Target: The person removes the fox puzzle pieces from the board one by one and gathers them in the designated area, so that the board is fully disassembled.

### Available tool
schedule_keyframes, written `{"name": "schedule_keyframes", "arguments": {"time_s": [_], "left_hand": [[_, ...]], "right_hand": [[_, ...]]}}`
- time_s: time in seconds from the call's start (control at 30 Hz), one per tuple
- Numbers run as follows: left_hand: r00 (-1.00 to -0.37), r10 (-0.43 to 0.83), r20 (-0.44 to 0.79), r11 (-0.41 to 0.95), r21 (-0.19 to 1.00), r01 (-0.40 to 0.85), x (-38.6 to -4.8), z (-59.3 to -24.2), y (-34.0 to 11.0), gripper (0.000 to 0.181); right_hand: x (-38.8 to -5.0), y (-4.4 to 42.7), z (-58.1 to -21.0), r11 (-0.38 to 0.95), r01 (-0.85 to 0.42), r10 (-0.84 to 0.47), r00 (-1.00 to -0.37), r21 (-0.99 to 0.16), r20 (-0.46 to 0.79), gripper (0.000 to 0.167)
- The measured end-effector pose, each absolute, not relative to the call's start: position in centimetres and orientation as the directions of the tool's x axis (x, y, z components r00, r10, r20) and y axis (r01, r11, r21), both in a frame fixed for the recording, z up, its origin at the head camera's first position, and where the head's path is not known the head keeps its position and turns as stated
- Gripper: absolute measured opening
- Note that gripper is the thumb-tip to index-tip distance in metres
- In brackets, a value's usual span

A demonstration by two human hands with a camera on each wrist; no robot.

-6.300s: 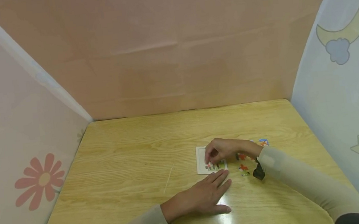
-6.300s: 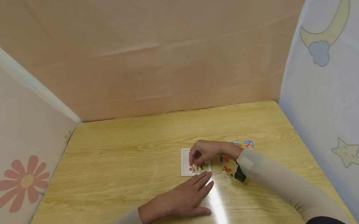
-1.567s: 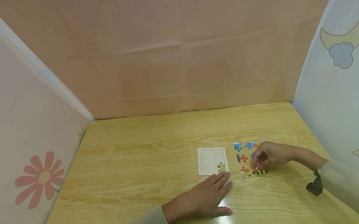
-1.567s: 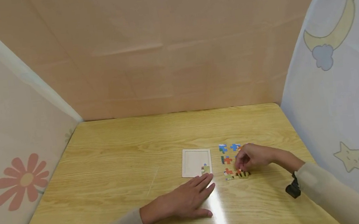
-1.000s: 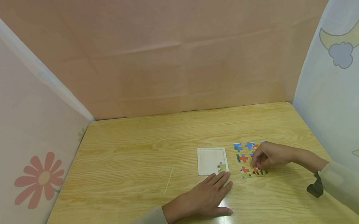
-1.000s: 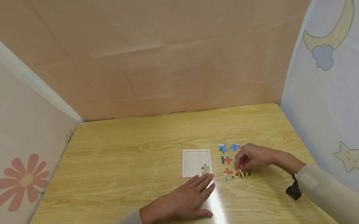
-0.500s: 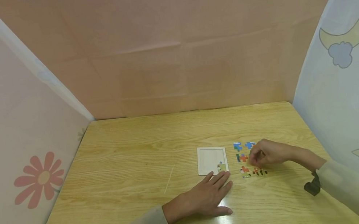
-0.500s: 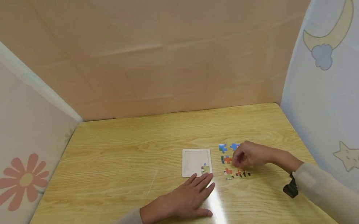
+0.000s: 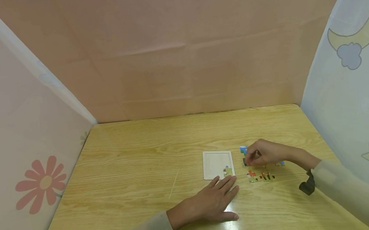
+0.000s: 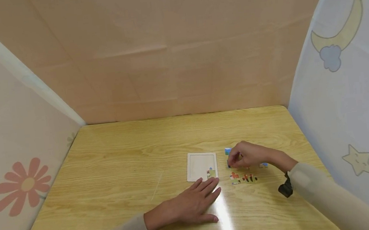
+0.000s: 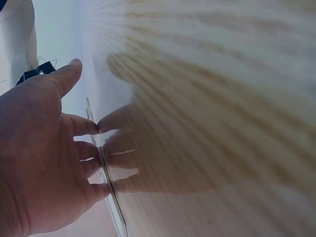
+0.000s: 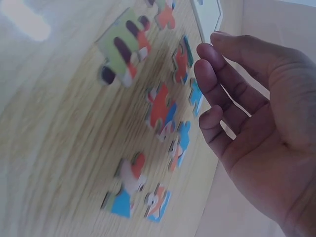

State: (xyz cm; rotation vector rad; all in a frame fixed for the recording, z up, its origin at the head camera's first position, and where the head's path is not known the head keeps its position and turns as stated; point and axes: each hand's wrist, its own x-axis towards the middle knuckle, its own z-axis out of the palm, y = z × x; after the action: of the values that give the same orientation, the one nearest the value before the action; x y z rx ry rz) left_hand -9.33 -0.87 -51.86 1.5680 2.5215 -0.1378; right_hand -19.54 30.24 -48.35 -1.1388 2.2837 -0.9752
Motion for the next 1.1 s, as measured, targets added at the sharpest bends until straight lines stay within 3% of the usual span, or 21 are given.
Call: {"name": "schedule_keyframes", "arguments": {"time_s": [1.1], "left_hand": [[-0.441,0.876,-0.193,0.449,-0.004,0.894,-9.2,-51.8,-0.7,0.086]], "right_hand": [[-21.3,24.7,-50.2,0.375,-0.543,-0.826,-0.564,-0.751,-0.004,0.012]]}}
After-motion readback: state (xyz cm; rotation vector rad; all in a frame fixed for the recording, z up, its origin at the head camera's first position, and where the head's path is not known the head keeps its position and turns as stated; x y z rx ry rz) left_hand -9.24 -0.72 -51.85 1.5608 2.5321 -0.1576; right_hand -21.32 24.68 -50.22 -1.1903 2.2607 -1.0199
